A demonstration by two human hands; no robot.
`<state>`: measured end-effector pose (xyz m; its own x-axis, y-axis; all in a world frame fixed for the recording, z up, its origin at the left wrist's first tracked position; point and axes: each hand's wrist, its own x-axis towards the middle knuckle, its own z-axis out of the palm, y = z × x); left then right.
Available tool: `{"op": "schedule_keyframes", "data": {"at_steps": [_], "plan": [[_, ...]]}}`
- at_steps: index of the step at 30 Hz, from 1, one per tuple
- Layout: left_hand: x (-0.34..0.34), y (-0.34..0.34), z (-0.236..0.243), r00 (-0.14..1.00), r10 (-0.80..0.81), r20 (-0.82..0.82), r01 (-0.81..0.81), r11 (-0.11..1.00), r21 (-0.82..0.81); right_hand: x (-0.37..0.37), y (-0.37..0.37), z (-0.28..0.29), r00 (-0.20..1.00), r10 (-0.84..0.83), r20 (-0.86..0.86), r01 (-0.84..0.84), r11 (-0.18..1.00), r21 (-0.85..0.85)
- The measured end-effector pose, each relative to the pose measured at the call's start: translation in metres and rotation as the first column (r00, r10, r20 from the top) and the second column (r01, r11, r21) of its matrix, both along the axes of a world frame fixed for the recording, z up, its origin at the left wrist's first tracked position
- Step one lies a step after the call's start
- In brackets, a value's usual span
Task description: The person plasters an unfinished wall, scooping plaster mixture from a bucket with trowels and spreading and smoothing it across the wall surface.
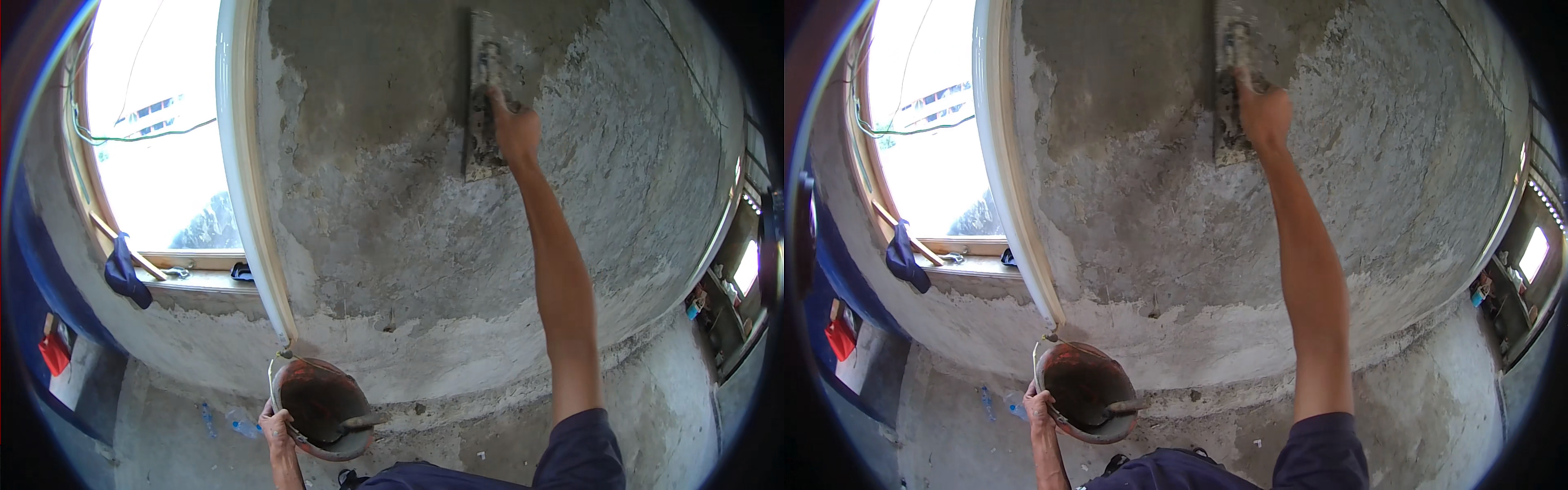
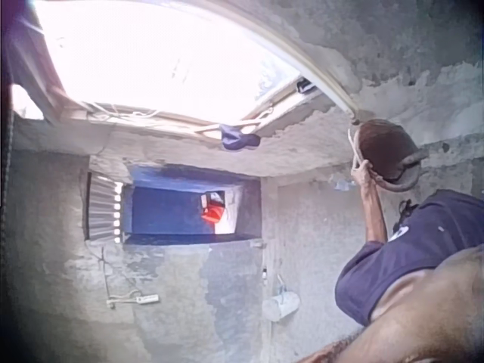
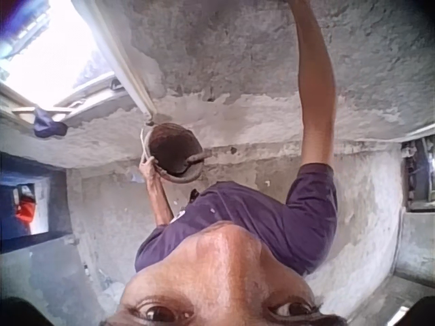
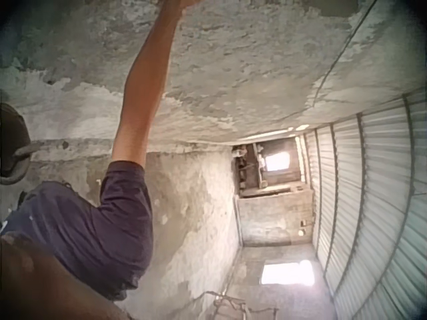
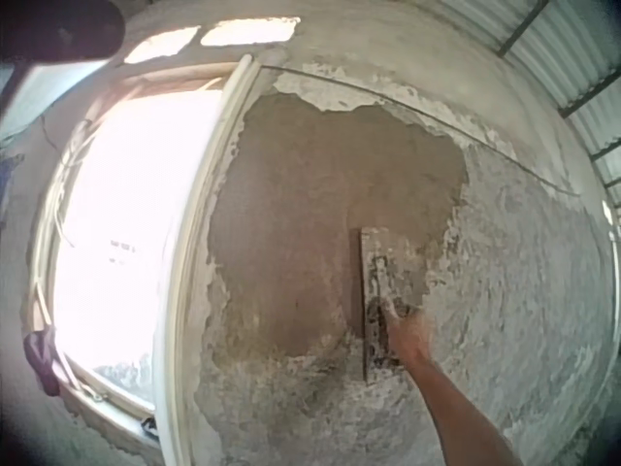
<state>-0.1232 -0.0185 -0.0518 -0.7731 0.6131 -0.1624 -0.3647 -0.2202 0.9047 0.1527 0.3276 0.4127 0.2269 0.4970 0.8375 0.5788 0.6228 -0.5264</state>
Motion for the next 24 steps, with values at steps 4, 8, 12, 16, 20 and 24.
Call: {"op": "schedule_keyframes", "data": {"at_steps": [4,8,12,16,20,24], "plan": [[-0.009,0.002,-0.005,0.999,-0.055,0.002,0.055,0.998,-0.022,-0.026,-0.017,0.01,0.991,0.083,0.104,-0.072,0.992,-0.102],[-0.007,0.016,0.0,0.998,-0.066,-0.022,0.065,0.997,-0.038,-0.018,-0.016,0.003,0.957,0.214,0.196,-0.206,0.977,-0.061],[-0.008,0.036,0.011,0.995,-0.094,-0.034,0.093,0.995,-0.025,-0.036,-0.037,-0.051,0.857,0.12,0.501,-0.075,0.991,-0.11],[-0.003,0.03,0.014,0.993,-0.116,-0.02,0.116,0.993,0.006,-0.006,-0.051,-0.049,0.923,0.065,0.38,-0.028,0.994,-0.103],[0.004,0.035,0.011,0.989,-0.148,0.001,0.148,0.989,-0.015,0.017,-0.014,0.03,0.98,-0.031,0.197,0.03,1.0,0.006],[0.014,0.033,0.012,0.996,-0.077,0.036,0.078,0.997,-0.029,0.008,-0.014,0.02,0.908,0.026,0.417,-0.033,0.999,0.01]]}}
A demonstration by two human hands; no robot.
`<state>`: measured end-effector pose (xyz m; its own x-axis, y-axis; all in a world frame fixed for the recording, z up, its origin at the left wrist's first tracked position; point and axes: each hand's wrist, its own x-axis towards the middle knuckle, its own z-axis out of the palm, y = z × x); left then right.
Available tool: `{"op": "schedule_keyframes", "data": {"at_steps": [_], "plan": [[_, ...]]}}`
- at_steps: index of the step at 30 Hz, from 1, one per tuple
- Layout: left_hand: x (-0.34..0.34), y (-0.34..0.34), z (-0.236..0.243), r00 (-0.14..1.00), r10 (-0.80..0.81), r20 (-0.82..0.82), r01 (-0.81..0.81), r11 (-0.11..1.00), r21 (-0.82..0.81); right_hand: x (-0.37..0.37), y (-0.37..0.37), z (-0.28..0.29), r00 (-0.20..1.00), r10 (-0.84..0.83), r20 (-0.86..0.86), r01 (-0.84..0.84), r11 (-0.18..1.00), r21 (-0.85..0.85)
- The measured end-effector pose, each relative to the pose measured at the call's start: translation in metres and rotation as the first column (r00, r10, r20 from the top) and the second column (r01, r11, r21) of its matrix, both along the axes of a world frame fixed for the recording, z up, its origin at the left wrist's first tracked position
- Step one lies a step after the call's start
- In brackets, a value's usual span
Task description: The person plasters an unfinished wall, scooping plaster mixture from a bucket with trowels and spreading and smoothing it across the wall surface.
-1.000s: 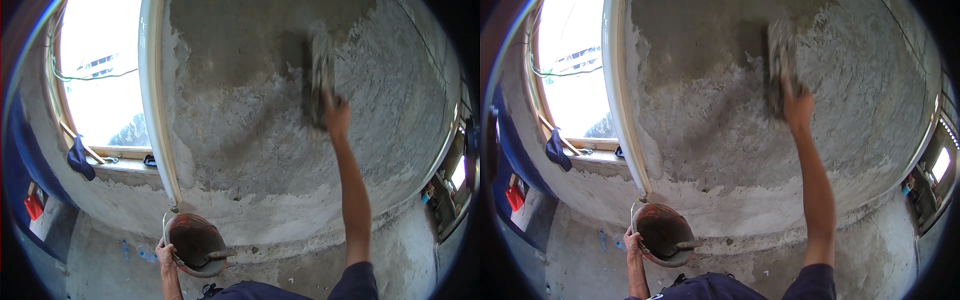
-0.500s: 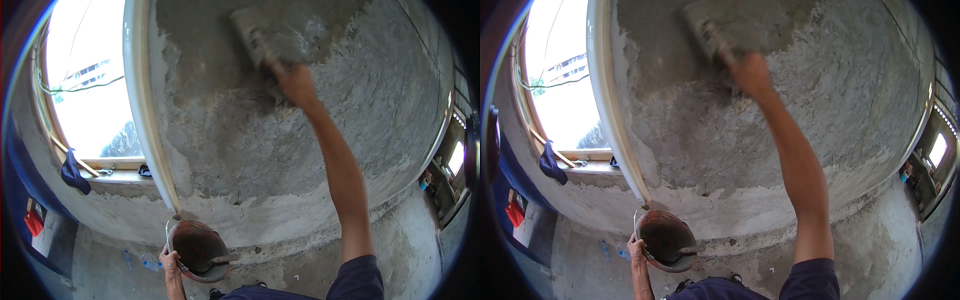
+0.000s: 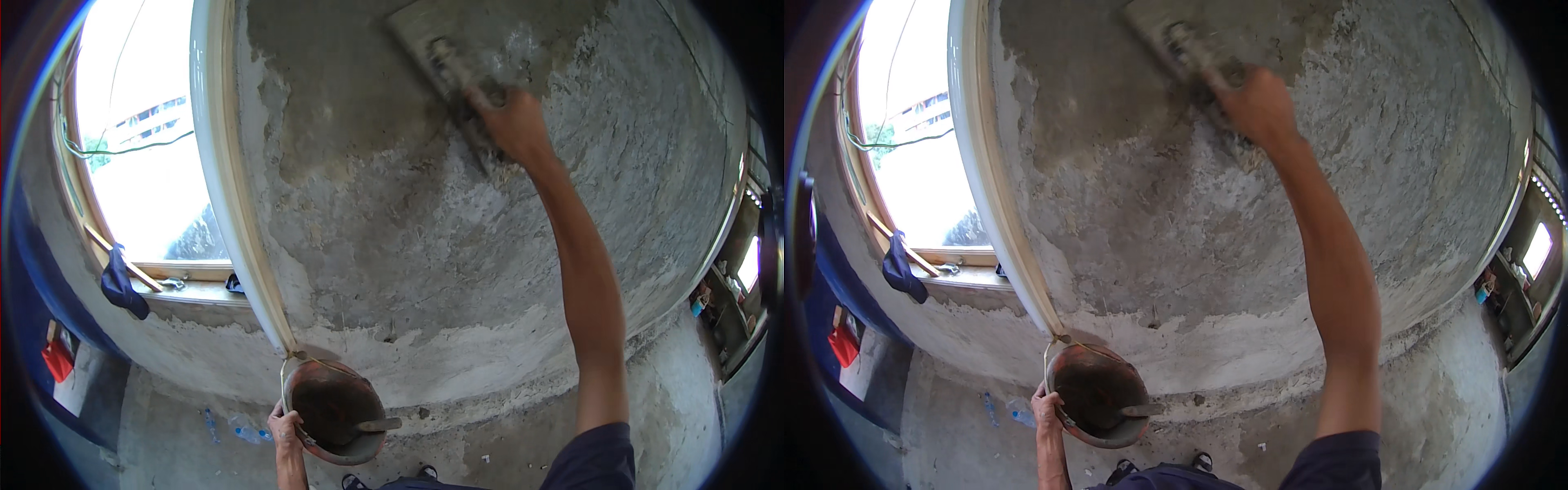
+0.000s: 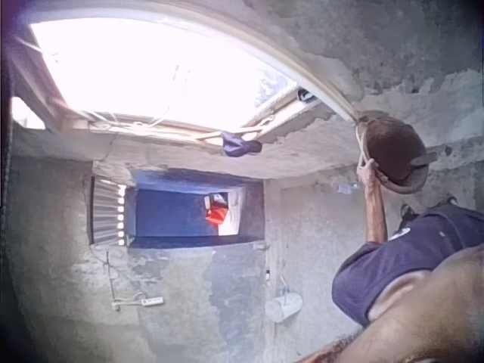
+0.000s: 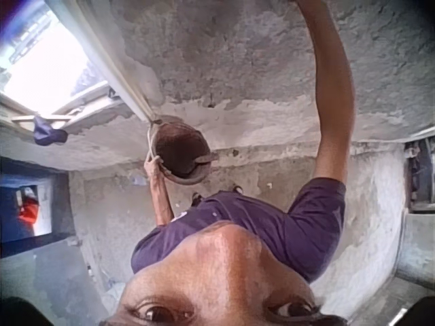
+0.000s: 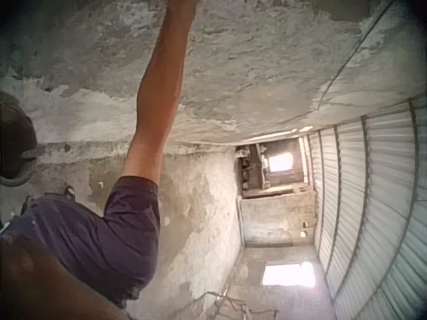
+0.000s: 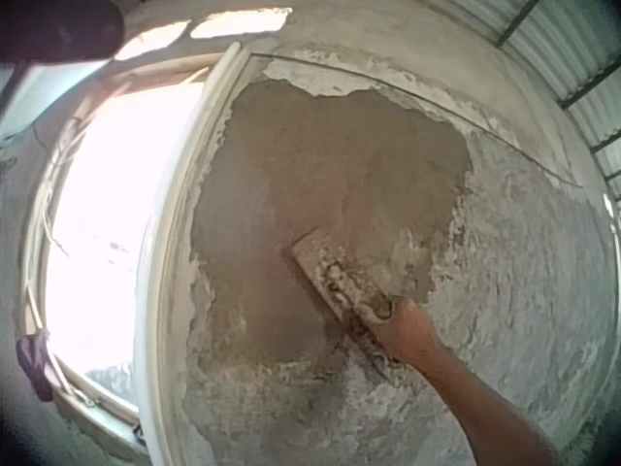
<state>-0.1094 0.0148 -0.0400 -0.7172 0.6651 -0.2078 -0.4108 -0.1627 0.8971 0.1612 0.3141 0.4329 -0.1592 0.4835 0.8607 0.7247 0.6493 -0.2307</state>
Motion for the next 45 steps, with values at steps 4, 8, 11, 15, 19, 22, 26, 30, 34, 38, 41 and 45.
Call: {"op": "schedule_keyframes", "data": {"at_steps": [4,8,11,15,19,22,26,30,34,38,41,45], "plan": [[-0.003,0.008,0.004,0.998,-0.06,-0.03,0.057,0.996,-0.075,-0.019,-0.018,-0.013,0.989,0.006,0.15,-0.005,1.0,-0.01],[0.004,0.008,0.009,0.997,-0.029,-0.075,0.031,0.999,0.023,0.005,-0.017,-0.001,0.996,0.063,0.067,-0.065,0.997,0.031],[0.01,0.01,0.007,0.999,-0.023,-0.045,0.024,0.999,0.029,0.026,0.018,0.024,0.996,0.047,-0.082,-0.038,0.994,0.101],[0.014,0.008,0.007,0.999,0.031,-0.005,-0.031,0.999,0.038,-0.002,0.013,0.017,0.998,0.033,-0.044,-0.026,0.989,0.149],[0.008,0.0,0.006,0.999,0.039,-0.029,-0.038,0.999,0.033,-0.055,-0.024,-0.042,0.904,0.07,0.422,-0.03,0.994,-0.102],[0.01,0.005,-0.002,0.995,0.049,-0.087,-0.055,0.996,-0.069,-0.03,-0.02,-0.072,0.847,0.068,0.527,-0.142,0.985,0.102],[0.019,0.007,0.0,0.998,0.029,-0.056,-0.029,1.0,0.004,0.052,-0.007,0.0,0.972,-0.082,0.218,0.027,0.969,0.246],[0.031,0.003,0.003,0.996,0.054,-0.071,-0.055,0.998,-0.012,0.102,0.035,0.107,0.878,-0.397,0.268,0.08,0.673,0.735],[0.045,0.022,0.001,0.986,0.134,-0.099,-0.14,0.989,-0.053,0.111,0.079,0.088,0.773,-0.481,0.414,-0.075,0.579,0.812],[0.055,0.03,-0.005,0.982,0.189,-0.01,-0.188,0.982,0.01,0.141,0.064,0.055,0.594,-0.479,0.647,-0.032,0.789,0.613],[0.058,0.035,-0.016,0.988,0.146,-0.052,-0.145,0.989,0.025,0.194,0.072,-0.008,0.526,-0.348,0.776,-0.282,0.789,0.545],[0.067,0.046,-0.012,0.997,0.07,-0.032,-0.07,0.997,0.02,0.249,0.06,-0.017,0.603,-0.375,0.704,-0.162,0.806,0.569]]}}
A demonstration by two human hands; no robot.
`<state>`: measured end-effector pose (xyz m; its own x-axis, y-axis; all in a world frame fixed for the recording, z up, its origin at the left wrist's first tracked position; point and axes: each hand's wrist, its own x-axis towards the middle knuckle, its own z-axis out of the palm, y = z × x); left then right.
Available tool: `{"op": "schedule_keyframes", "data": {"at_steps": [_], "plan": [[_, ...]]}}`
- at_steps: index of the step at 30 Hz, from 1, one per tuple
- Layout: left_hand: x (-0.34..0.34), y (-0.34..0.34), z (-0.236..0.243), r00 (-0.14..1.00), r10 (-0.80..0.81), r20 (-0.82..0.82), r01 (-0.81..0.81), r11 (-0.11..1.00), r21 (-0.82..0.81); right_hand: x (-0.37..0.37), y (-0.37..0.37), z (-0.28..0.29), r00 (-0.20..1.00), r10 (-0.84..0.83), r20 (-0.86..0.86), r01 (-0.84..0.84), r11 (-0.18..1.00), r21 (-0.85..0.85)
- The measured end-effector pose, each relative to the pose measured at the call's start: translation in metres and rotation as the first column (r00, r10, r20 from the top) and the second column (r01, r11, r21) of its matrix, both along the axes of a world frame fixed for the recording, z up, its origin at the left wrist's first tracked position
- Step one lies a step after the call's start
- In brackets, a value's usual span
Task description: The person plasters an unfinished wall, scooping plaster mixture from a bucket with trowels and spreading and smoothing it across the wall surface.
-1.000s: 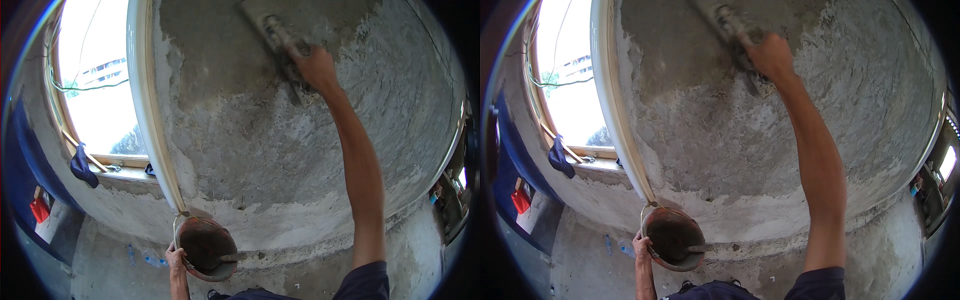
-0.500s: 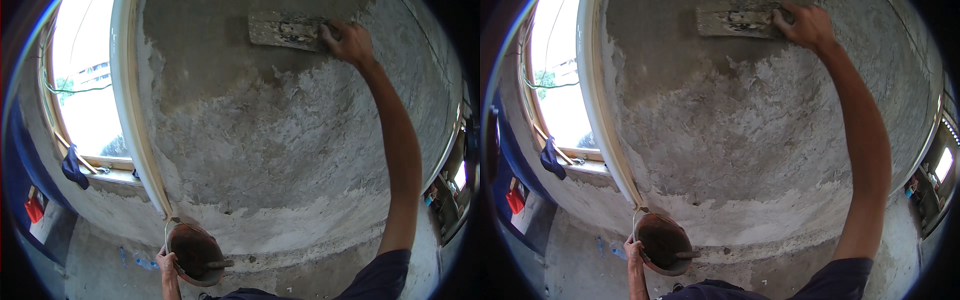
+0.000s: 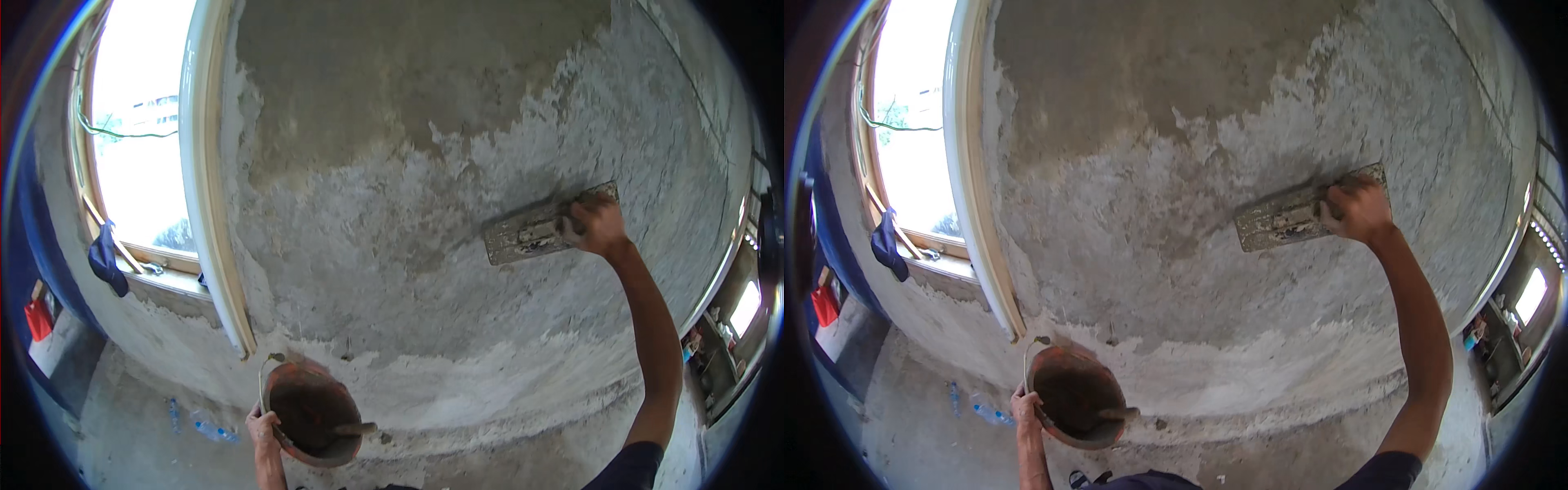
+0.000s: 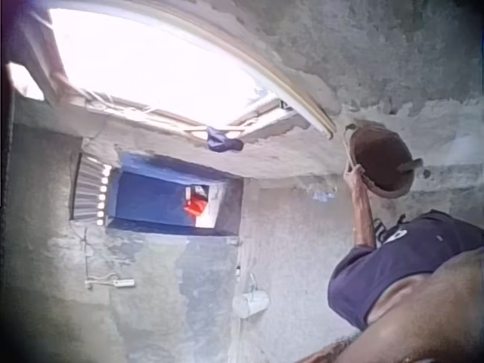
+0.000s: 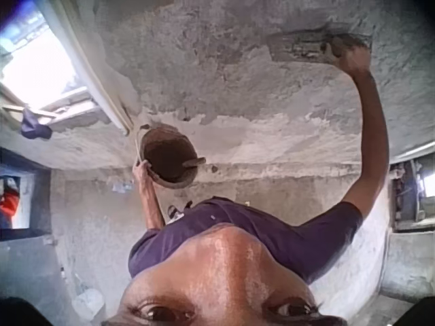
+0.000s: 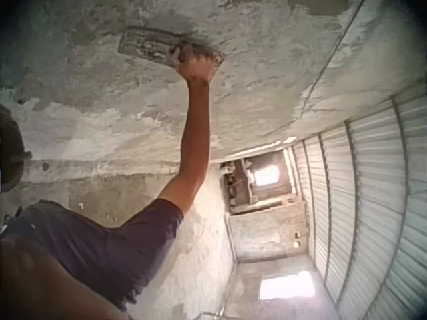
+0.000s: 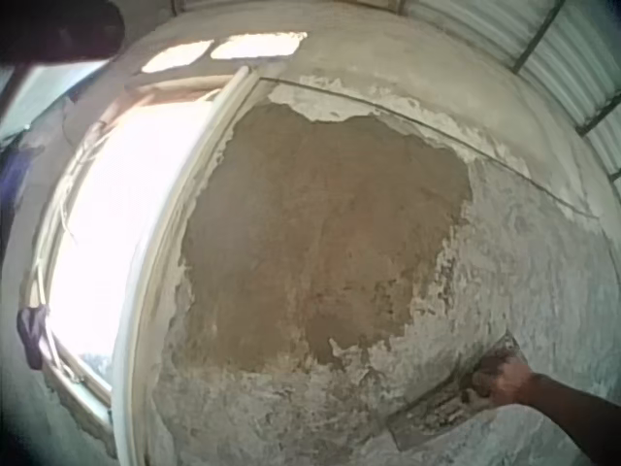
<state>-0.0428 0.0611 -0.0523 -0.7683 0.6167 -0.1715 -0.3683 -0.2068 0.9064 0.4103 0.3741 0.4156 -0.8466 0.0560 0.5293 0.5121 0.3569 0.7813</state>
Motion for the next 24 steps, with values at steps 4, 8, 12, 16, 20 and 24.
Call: {"op": "schedule_keyframes", "data": {"at_steps": [4,8,12,16,20,24], "plan": [[0.002,-0.009,0.0,1.0,0.012,-0.002,-0.012,1.0,0.016,-0.039,-0.021,0.082,0.934,-0.042,-0.356,0.003,0.994,-0.109],[0.018,-0.006,0.011,0.998,0.022,-0.052,-0.022,1.0,-0.01,-0.08,-0.015,0.134,0.828,-0.102,-0.552,0.05,0.993,-0.109],[0.028,-0.011,-0.01,0.995,0.075,-0.058,-0.075,0.997,0.002,-0.082,0.01,0.098,0.819,-0.075,-0.569,0.107,0.994,0.023],[0.04,-0.018,-0.02,0.992,0.123,0.015,-0.122,0.991,-0.058,-0.073,0.004,0.078,0.864,-0.132,-0.486,0.118,0.991,-0.059],[0.047,-0.02,-0.028,0.992,0.123,0.013,-0.122,0.992,-0.027,-0.062,0.014,0.055,0.91,-0.056,-0.41,0.077,0.997,0.033],[0.058,-0.027,-0.02,0.991,0.134,0.027,-0.134,0.991,0.007,-0.047,0.005,0.034,0.927,-0.028,-0.373,0.093,0.983,0.16]]}}
